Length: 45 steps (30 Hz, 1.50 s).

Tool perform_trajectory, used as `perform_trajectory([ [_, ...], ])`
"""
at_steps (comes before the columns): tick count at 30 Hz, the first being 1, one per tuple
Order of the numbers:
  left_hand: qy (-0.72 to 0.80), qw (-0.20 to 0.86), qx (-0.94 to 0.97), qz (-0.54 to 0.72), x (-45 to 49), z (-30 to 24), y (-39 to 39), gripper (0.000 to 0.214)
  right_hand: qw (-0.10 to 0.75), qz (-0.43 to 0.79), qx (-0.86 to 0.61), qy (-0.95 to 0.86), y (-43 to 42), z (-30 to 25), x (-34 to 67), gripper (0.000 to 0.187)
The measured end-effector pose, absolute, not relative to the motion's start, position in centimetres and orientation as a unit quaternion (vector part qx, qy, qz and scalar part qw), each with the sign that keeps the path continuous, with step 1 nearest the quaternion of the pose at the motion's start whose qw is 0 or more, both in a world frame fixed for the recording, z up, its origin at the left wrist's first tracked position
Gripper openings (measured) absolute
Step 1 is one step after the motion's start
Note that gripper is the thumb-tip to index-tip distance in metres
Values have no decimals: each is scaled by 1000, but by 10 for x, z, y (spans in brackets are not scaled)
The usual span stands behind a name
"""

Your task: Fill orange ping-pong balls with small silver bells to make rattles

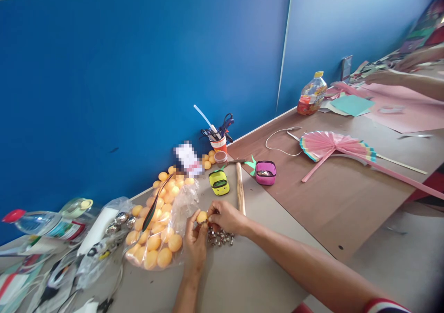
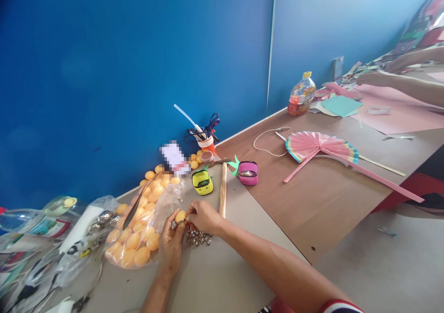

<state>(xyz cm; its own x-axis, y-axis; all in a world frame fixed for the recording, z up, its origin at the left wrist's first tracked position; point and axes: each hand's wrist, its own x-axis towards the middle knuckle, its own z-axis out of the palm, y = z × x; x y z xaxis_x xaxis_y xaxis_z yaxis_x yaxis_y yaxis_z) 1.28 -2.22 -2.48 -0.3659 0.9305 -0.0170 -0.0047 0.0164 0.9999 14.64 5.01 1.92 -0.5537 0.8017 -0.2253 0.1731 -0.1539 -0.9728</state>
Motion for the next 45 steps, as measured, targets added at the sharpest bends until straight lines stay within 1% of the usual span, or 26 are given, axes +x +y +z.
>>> perform_trajectory([
  [4,584,415,388,580,14,-23,-22,64,242,628,-408,-617,51,16,146,13],
  [10,578,418,388,585,13,-27,-21,63,263,604,-411,-630,51,5,142,12],
  [14,589,396,381,592,13,-25,-21,60,249,616,-396,-633,56,9,146,5],
  [16,582,396,369,607,14,-20,-21,58,240,600,-384,-660,61,15,153,1],
  [19,539,437,334,638,14,-14,-21,57,245,471,-394,-751,69,22,168,8],
  [20,523,451,323,647,14,-12,-21,56,229,423,-397,-782,71,24,172,11],
  [24,504,468,302,660,13,-11,-19,56,100,252,-415,-869,72,23,179,21],
  [27,514,467,301,653,13,-12,-19,59,39,193,-412,-890,69,22,175,20],
  [32,532,461,297,645,14,-10,-20,60,26,167,-408,-897,65,23,170,20],
  [36,531,460,300,646,13,-9,-20,65,47,191,-405,-893,65,19,170,21],
  [40,528,457,313,643,11,-12,-20,64,86,216,-401,-886,64,17,170,21],
  [45,538,451,330,631,9,-16,-20,62,76,204,-365,-905,61,16,168,19],
])
